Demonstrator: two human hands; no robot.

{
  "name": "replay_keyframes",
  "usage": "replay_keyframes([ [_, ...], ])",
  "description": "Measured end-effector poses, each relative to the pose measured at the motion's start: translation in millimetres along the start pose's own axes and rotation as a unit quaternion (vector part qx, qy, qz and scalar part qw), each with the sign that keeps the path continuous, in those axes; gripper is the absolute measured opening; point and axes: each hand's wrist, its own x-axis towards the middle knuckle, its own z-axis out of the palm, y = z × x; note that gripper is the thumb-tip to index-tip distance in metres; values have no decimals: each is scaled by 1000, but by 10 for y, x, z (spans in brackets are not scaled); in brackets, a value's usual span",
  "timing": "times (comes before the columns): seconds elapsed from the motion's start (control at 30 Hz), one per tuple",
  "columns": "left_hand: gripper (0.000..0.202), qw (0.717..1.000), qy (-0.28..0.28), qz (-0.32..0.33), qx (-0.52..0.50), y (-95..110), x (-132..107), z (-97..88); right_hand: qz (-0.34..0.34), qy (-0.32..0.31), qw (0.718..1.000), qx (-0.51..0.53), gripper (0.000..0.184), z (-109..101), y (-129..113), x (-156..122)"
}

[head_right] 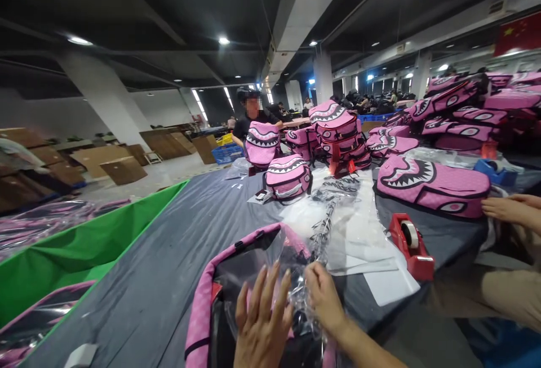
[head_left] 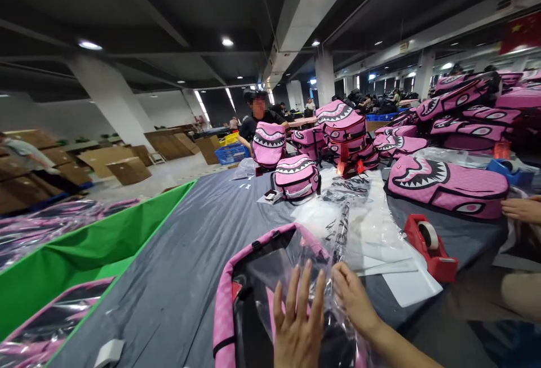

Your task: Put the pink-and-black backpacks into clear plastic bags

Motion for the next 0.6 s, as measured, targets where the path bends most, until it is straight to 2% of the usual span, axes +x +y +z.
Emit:
replay_keyframes([
  [0.07,48,997,-55,54,13,-11,201,-31,-123,-49,981,-143,41,-4,-114,-115],
  [0.13,39,996,-63,61,22,-150,350,-47,-201,-82,938,-269,31,-114,-166,-221],
  [0.2,37,998,-5,49,33,-337,422,-65,-258,-61,889,-374,26,-304,-111,-285],
  [0.27,35,994,88,45,49,-501,429,-103,-308,6,827,-470,32,-539,18,-302],
  [0.33,32,983,166,45,65,-610,383,-159,-324,70,770,-545,44,-799,140,-297],
  [0.37,30,979,188,43,71,-646,343,-187,-312,92,754,-571,47,-937,180,-297],
  [0.43,28,975,208,35,72,-694,229,-230,-272,128,743,-598,44,-1229,213,-312],
  [0.5,28,977,210,12,47,-736,91,-241,-221,166,751,-600,32,-1536,216,-348],
  [0.6,30,974,194,-108,-49,-844,-48,-205,-127,214,780,-574,28,-1937,240,-377],
])
